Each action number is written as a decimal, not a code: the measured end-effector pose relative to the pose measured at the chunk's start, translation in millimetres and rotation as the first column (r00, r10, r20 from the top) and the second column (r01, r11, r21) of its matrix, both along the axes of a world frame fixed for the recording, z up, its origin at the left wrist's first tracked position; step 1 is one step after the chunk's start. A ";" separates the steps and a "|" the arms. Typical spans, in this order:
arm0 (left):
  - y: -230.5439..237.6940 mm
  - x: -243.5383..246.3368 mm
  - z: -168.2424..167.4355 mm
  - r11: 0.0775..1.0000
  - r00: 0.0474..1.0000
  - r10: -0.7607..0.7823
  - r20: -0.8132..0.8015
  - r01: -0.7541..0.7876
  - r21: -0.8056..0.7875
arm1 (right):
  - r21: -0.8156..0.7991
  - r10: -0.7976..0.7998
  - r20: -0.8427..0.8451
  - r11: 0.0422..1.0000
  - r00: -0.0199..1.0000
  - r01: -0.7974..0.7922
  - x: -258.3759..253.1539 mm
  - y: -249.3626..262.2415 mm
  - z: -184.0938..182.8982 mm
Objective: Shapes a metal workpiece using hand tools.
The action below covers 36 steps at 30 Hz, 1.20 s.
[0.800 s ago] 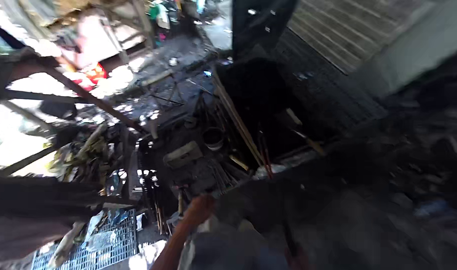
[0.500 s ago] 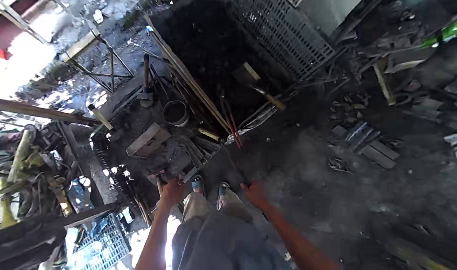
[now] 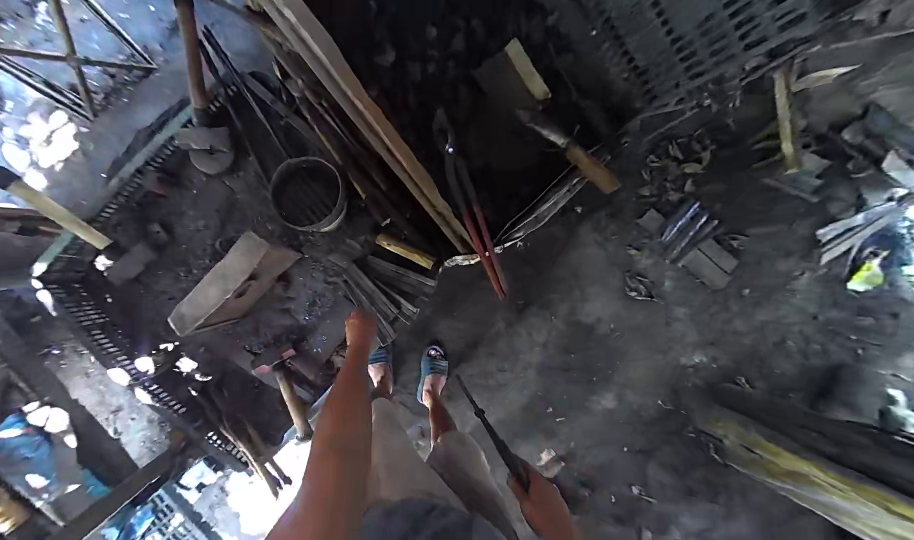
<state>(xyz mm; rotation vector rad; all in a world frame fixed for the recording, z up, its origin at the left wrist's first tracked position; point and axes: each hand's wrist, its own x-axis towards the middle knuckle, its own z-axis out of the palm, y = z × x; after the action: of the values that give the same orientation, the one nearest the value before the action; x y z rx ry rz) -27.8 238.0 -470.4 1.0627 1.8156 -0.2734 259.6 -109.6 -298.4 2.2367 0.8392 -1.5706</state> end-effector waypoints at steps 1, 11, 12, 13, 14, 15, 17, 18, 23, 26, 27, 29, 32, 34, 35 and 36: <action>7.7 5.0 -11.3 0.999 0.999 0.038 -0.011 -0.038 0.002 | -0.026 -0.020 -0.001 0.999 1.000 0.020 -5.5 -7.3 1.7; 44.2 39.4 -78.0 0.985 0.976 0.167 -0.143 -0.171 -0.019 | -0.113 -0.167 0.005 0.979 0.986 0.167 -48.3 -24.0 -10.7; 47.0 39.1 -80.9 0.978 0.969 0.204 -0.135 -0.208 -0.015 | -0.112 -0.166 0.004 0.980 0.986 0.165 -49.2 -23.2 -13.9; 49.6 38.0 -84.0 0.969 0.962 0.244 -0.125 -0.247 -0.013 | -0.109 -0.164 0.010 0.980 0.986 0.164 -49.7 -22.1 -17.4; 51.2 36.7 -87.9 0.963 0.957 0.265 -0.116 -0.269 -0.016 | -0.107 -0.165 0.015 0.980 0.986 0.165 -49.5 -20.7 -20.2; 52.2 35.2 -91.3 0.958 0.954 0.281 -0.108 -0.285 -0.022 | -0.110 -0.162 0.014 0.980 0.987 0.163 -48.9 -17.3 -22.0; 50.8 32.1 -97.1 0.945 0.942 0.323 -0.093 -0.326 -0.017 | -0.113 -0.148 0.008 0.983 0.989 0.148 -48.3 -7.7 -24.2; 47.7 28.3 -99.6 0.931 0.928 0.364 -0.081 -0.366 -0.004 | -0.111 -0.138 -0.002 0.984 0.990 0.137 -49.1 -3.5 -25.5; 40.5 43.7 -102.4 0.906 0.906 0.423 -0.007 -0.423 0.020 | -0.100 -0.160 -0.037 0.983 0.986 0.156 -33.5 0.1 -26.1; 42.7 43.5 -102.7 0.888 0.892 0.453 0.018 -0.452 0.082 | -0.100 -0.157 -0.043 0.983 0.987 0.152 -33.5 -0.5 -33.4; 41.7 44.6 -104.7 0.870 0.874 0.484 0.036 -0.485 0.085 | -0.092 -0.154 -0.046 0.984 0.987 0.150 -32.6 -2.7 -34.8; 39.2 46.4 -106.2 0.819 0.819 0.565 0.097 -0.571 0.058 | -0.082 -0.167 -0.062 0.983 0.984 0.161 -31.9 -5.3 -35.0; 34.6 44.5 -103.0 0.747 0.740 0.653 0.162 -0.664 0.020 | -0.090 -0.183 -0.072 0.980 0.980 0.177 -33.6 -8.0 -36.9; 26.5 40.5 -100.3 0.710 0.705 0.687 0.176 -0.703 0.046 | -0.081 -0.186 -0.079 0.980 0.979 0.180 -34.3 -13.5 -37.7; 23.2 38.1 -95.0 0.705 0.704 0.688 0.173 -0.706 0.071 | -0.069 -0.179 -0.089 0.982 0.980 0.174 -34.0 -17.0 -39.6; 19.7 34.8 -87.8 0.721 0.729 0.669 0.146 -0.684 0.107 | -0.053 -0.170 -0.098 0.985 0.981 0.165 -33.3 -20.9 -42.0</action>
<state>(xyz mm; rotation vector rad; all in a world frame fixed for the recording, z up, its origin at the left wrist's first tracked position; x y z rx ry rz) 7.0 257.7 -558.2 0.4249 2.0266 0.3703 226.3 -130.5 -340.4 2.2624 0.6486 -1.7746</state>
